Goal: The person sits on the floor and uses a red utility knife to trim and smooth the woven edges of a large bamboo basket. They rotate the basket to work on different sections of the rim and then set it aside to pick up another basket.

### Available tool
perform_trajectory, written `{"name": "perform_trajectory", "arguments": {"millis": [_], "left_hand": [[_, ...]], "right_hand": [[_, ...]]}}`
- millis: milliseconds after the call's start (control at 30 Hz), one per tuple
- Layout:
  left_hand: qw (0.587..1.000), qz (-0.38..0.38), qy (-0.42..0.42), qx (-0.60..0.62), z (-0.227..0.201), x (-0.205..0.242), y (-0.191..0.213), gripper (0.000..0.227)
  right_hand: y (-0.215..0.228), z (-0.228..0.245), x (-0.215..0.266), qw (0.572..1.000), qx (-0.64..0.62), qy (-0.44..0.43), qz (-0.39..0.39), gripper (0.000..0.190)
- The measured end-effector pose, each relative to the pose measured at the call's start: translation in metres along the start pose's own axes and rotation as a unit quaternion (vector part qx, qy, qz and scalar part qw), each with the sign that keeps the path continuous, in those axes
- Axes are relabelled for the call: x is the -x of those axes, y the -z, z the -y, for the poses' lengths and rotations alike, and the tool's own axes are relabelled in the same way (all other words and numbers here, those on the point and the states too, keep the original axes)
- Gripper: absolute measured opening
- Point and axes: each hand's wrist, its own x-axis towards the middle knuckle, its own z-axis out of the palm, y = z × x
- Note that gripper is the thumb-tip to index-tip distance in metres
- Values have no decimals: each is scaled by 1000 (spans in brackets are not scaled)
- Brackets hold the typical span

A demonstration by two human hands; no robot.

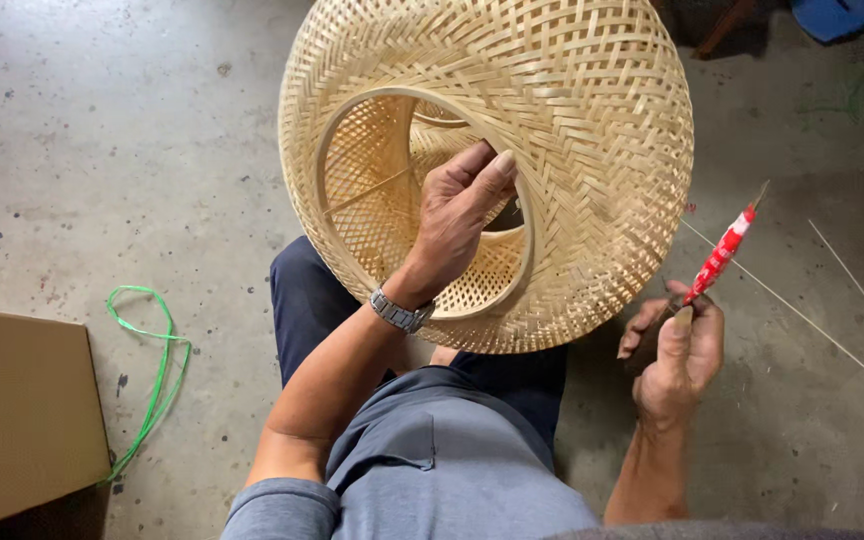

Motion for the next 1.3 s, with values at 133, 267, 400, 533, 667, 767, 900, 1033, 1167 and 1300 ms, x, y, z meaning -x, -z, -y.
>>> {"name": "perform_trajectory", "arguments": {"millis": [133,267,400,533,667,767,900,1033,1167,1300], "left_hand": [[997,-40,61,12,2,5,1,28],[996,-21,72,56,11,6,-4,28],[994,-25,78,73,18,6,-10,35],[993,-27,84,79,19,4,-12,41],[990,-24,91,105,20,1,-11,37],[988,-23,95,119,20,-4,-10,34],[988,-19,101,116,18,-7,-7,32],[989,-23,87,114,13,-13,-2,31],[990,-35,91,98,4,-15,3,32],[990,-24,76,120,-2,-12,10,33]], "right_hand": [[0,6,2,999,31,18,-2,52],[8,14,0,1000,-15,22,-12,55],[5,19,-1,998,23,34,-39,68],[7,16,4,998,22,-12,-56,67],[8,15,8,996,25,-31,-75,68],[6,19,5,999,10,-7,-45,72],[8,23,9,998,8,-24,-54,69],[9,24,7,997,11,-19,-67,64],[8,27,10,996,-71,-24,-47,63],[8,24,8,998,8,-48,-46,60]]}}
